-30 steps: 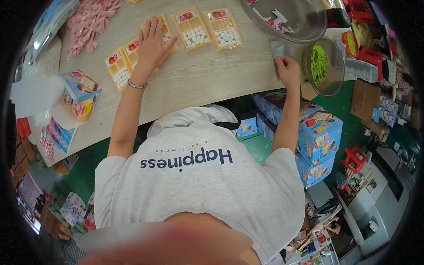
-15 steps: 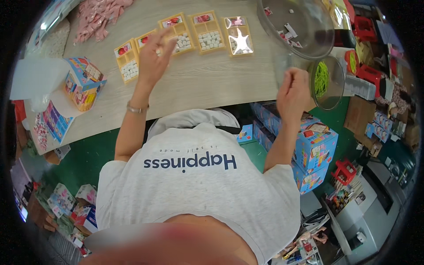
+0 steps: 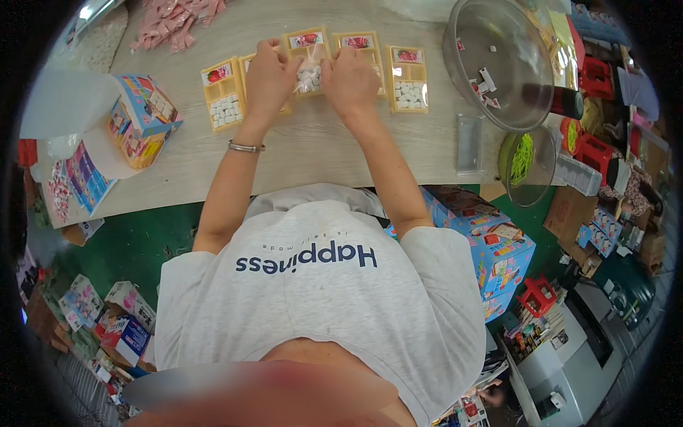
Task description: The person is placing small white cube components into yellow plastic trays and applying decorative stickers/labels to the back of the trays.
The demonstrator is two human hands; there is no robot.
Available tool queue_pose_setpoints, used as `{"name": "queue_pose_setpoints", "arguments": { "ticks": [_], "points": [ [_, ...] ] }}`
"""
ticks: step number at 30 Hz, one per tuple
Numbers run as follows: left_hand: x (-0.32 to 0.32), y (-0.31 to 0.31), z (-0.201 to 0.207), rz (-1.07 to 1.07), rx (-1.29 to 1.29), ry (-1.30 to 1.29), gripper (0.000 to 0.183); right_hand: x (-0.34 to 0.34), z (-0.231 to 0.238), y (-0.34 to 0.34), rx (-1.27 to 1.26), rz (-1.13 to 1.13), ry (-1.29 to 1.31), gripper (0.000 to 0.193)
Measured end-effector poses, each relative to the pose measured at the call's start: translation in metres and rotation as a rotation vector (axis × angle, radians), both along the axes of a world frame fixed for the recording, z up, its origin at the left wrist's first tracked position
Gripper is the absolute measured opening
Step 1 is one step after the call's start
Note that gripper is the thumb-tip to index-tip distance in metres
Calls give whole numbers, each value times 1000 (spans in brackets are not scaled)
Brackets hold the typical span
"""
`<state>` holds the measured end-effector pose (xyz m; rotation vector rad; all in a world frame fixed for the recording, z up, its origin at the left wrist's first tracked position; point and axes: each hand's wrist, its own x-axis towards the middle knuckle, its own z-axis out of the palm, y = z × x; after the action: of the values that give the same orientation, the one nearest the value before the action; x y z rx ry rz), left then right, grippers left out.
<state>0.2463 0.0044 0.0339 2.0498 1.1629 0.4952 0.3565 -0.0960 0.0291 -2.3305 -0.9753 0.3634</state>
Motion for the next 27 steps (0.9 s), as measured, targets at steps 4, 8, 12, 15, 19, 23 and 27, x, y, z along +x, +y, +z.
{"name": "queue_pose_setpoints", "arguments": {
  "ticks": [4,8,12,15,19,23,27],
  "points": [
    [8,-8,-14,-85,561,134,58,0,-19,7,-109,-46,-330,16],
    [10,-15,-6,-130,293,70,62,1,-16,4,35,-39,-339,15],
    [8,-18,2,35,-8,34,68,-7,-8,-5,73,3,-291,16],
    [7,-29,-1,-5,103,157,65,-6,-17,-7,33,44,-381,15],
    [11,-34,-8,-144,542,222,51,2,-24,-11,12,14,-416,13],
    [30,-40,-39,-434,664,84,56,11,4,-47,186,-79,-381,17],
    [35,-41,-56,-359,664,282,70,63,20,-169,286,-423,-225,21]
  ]
}}
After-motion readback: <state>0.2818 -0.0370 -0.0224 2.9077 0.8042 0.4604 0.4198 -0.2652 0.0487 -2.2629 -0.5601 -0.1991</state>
